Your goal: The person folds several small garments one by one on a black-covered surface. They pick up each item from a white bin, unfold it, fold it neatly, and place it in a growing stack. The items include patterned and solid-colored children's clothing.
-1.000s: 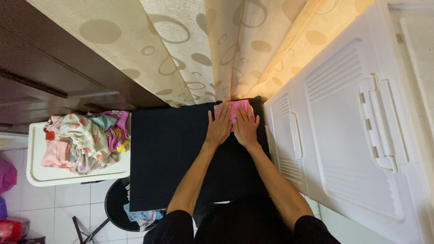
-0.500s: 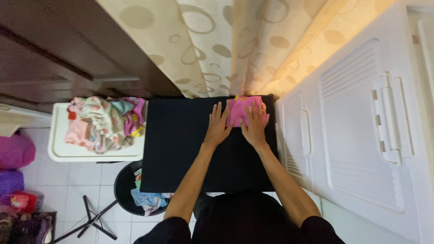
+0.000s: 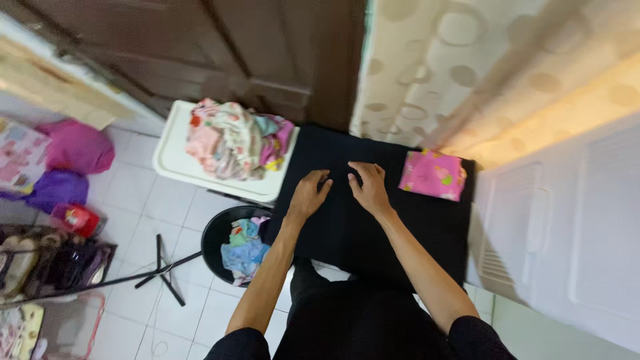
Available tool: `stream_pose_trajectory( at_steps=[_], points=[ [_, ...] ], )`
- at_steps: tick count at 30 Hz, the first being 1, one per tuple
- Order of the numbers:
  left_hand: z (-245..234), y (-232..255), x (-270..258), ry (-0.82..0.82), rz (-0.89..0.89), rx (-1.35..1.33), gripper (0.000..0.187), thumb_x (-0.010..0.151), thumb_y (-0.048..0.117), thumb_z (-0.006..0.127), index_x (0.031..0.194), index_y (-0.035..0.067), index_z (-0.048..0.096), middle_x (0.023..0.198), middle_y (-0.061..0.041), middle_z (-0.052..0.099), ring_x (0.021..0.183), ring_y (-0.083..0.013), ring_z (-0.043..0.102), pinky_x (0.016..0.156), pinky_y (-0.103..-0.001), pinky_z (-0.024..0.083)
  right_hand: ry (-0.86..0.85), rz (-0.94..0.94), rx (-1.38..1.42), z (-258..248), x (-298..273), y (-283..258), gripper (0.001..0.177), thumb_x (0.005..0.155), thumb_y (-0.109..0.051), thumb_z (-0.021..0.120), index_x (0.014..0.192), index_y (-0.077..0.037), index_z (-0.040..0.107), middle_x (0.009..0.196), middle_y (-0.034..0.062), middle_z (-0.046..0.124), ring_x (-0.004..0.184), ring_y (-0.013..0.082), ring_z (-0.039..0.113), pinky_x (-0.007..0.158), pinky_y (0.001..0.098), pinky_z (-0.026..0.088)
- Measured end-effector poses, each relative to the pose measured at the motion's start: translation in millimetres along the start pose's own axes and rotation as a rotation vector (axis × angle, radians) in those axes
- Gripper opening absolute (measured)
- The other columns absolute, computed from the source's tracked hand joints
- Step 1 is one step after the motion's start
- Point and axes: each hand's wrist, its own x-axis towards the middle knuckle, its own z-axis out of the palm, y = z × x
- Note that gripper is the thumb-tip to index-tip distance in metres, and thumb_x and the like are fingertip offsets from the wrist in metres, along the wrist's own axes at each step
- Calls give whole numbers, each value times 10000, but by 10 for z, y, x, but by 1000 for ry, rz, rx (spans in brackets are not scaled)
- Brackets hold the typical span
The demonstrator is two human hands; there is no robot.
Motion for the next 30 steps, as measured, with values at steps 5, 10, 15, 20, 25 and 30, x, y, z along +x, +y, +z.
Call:
stream_pose_trajectory(
  at_steps=[5,10,15,20,25,30],
  points=[
    [-817,-583,-80,105,-32,-39,311,939,174,698,1180,-19,673,963,-172,747,831,-284,739,698,-392,562,-79,-52,93,560,386,-557,259,958,-106,686,1210,-46,689,1098,80,733,1071,238,687,1051,442,422],
    [-1423,-1251,-50,186,-18,-69,232,948,142,664,1119,-15,684,939,-149,751,748,-257,734,660,-381,558,-151,-104,117,1107,743,-931,223,920,-71,710,1140,-29,705,963,85,744,914,233,717,947,408,475],
    [-1810,-1947,59,173,-114,-30,268,937,138,662,1163,-5,670,900,-147,742,745,-250,732,648,-377,560,-244,-113,186,1749,1072,-1117,233,908,-85,702,1134,-29,688,970,87,736,837,221,738,821,359,555],
    [-2055,-2477,16,166,-141,-61,280,917,121,639,1169,1,667,896,-154,740,750,-248,735,659,-376,564,-299,48,80,2441,1351,-1269,392,893,-227,723,1235,-48,659,1149,158,689,988,307,683,900,420,538],
    [-2194,-2804,53,186,-174,-69,274,908,138,661,1145,2,675,930,-160,739,785,-264,740,679,-386,576,-340,240,-189,3021,1664,-1358,806,757,-332,833,1441,-92,479,1321,266,518,1196,418,511,991,500,433],
    [-2275,-2959,166,195,-159,-52,298,886,119,668,1159,0,675,929,-168,738,786,-288,733,715,-397,578,-449,281,-312,3372,1797,-1090,741,771,-247,800,1450,-210,506,1287,270,580,1219,438,552,977,537,454]
  ],
)
